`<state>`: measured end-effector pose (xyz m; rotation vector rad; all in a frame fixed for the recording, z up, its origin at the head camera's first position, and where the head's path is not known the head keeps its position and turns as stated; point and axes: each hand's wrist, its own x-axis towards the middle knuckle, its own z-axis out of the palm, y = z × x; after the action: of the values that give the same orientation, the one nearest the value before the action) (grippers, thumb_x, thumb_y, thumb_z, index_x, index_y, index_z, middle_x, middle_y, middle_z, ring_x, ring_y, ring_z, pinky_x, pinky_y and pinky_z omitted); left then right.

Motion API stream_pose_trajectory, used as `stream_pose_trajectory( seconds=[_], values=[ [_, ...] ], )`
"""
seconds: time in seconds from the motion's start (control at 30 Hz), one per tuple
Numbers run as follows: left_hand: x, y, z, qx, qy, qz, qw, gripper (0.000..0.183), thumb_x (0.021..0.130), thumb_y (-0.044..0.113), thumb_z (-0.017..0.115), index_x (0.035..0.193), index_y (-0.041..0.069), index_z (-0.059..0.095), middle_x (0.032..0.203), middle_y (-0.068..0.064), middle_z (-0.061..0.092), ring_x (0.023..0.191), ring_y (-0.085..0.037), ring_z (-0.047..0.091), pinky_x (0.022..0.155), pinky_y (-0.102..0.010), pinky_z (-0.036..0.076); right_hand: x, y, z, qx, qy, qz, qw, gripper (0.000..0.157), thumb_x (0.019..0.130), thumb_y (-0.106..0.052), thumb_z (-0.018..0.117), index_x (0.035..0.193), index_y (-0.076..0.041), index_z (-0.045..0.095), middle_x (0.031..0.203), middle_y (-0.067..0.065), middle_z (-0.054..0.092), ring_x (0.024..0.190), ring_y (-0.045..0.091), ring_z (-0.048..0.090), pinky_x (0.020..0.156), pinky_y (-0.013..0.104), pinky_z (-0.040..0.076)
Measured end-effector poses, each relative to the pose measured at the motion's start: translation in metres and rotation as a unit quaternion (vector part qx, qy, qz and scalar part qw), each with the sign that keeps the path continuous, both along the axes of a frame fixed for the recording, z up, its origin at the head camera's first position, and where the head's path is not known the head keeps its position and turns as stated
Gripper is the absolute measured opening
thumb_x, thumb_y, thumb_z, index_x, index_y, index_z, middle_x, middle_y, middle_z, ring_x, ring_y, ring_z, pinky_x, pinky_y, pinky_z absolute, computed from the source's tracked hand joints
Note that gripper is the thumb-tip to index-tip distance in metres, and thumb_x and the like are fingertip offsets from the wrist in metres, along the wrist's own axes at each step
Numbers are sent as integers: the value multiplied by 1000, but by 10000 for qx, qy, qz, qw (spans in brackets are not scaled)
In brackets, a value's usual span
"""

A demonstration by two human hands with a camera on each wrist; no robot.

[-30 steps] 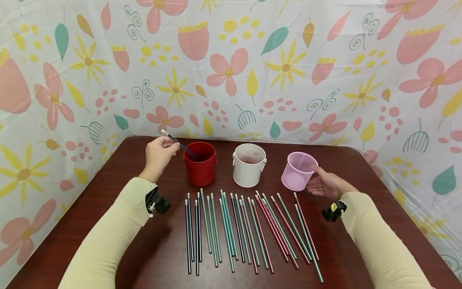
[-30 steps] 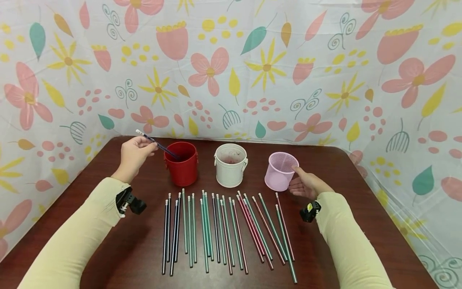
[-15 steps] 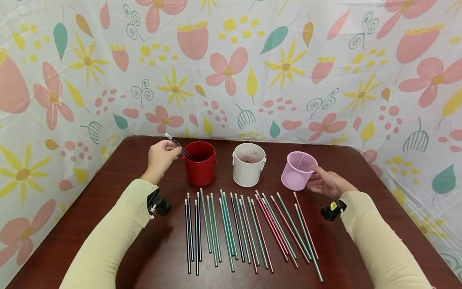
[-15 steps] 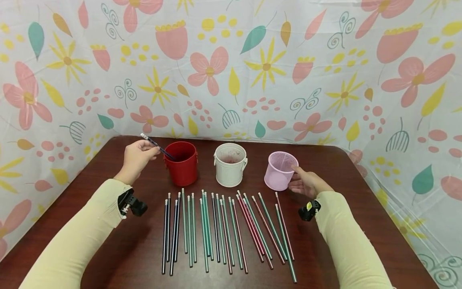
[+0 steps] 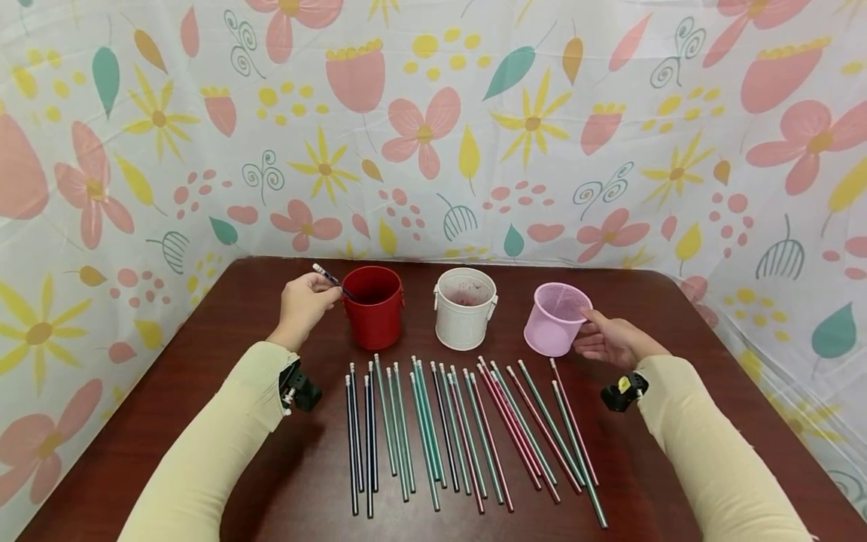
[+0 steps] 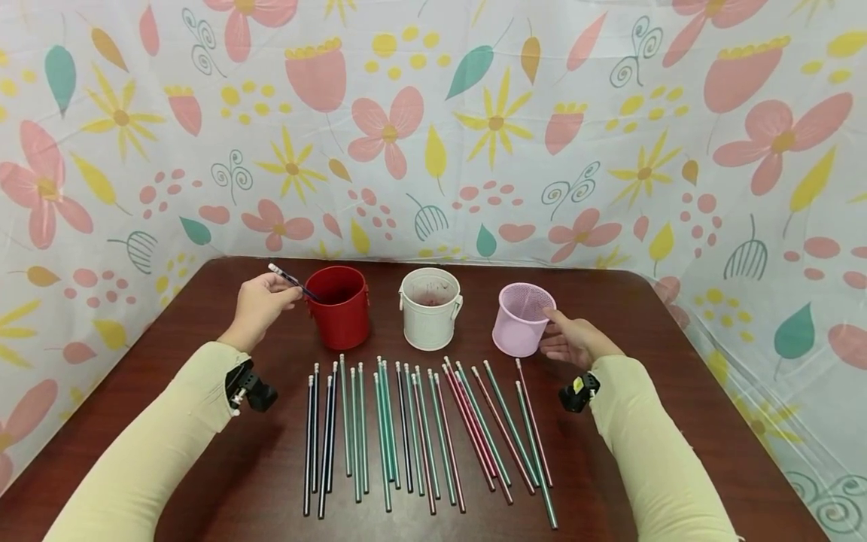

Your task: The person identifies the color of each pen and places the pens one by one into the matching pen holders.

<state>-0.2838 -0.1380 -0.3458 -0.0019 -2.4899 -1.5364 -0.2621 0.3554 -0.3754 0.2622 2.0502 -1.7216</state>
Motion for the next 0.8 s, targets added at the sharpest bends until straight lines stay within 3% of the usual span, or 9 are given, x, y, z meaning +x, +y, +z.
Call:
stream_pose_trajectory(
  seconds=[0.23, 0.43, 0.63, 0.73, 0.8],
  values=[
    [1, -1, -5, -251, 14, -18, 9997, 20, 88, 15, 64, 100, -1, 69, 95, -16, 71, 64, -7, 59, 59, -18, 48, 0, -5, 1, -93, -75, -279, 9995, 77, 101, -43, 30, 140, 20, 11, 90, 9, 62, 82, 13, 65, 82, 29, 54],
    [4, -3, -12, -303, -65, -83, 9995, 26, 90, 17, 65, 106, -3, 68, 100, -19, 70, 72, -18, 65, 63, -19, 51, -2, -1, -5, 83, 21, -198, 9998, 79, 100, -47, 33, 137, 21, 22, 93, 9, 64, 83, 13, 65, 80, 29, 55],
    [10, -12, -26, -422, -369, -415, 9976, 27, 90, 15, 64, 105, -6, 68, 90, -18, 71, 75, -23, 69, 68, -33, 57, -12, 12, -17, -199, 49, 6, 9998, 81, 96, -51, 45, 127, 22, 37, 88, 8, 66, 82, 15, 67, 77, 29, 56],
    [15, -14, -33, -874, -986, -1010, 9861, 22, 89, 12, 64, 97, -8, 69, 75, -15, 70, 65, -20, 68, 61, -33, 57, -9, 8, -13, -165, 6, -63, 9998, 79, 98, -49, 39, 129, 23, 34, 86, 8, 66, 80, 14, 67, 76, 28, 56],
    [20, -15, -37, -1305, -1599, -1542, 9662, 22, 88, 13, 65, 91, -9, 68, 69, -12, 68, 59, -19, 66, 57, -33, 56, -4, 0, -6, 46, -47, -146, 9999, 79, 99, -49, 31, 133, 23, 28, 86, 6, 66, 78, 13, 66, 75, 28, 56]
  ],
)
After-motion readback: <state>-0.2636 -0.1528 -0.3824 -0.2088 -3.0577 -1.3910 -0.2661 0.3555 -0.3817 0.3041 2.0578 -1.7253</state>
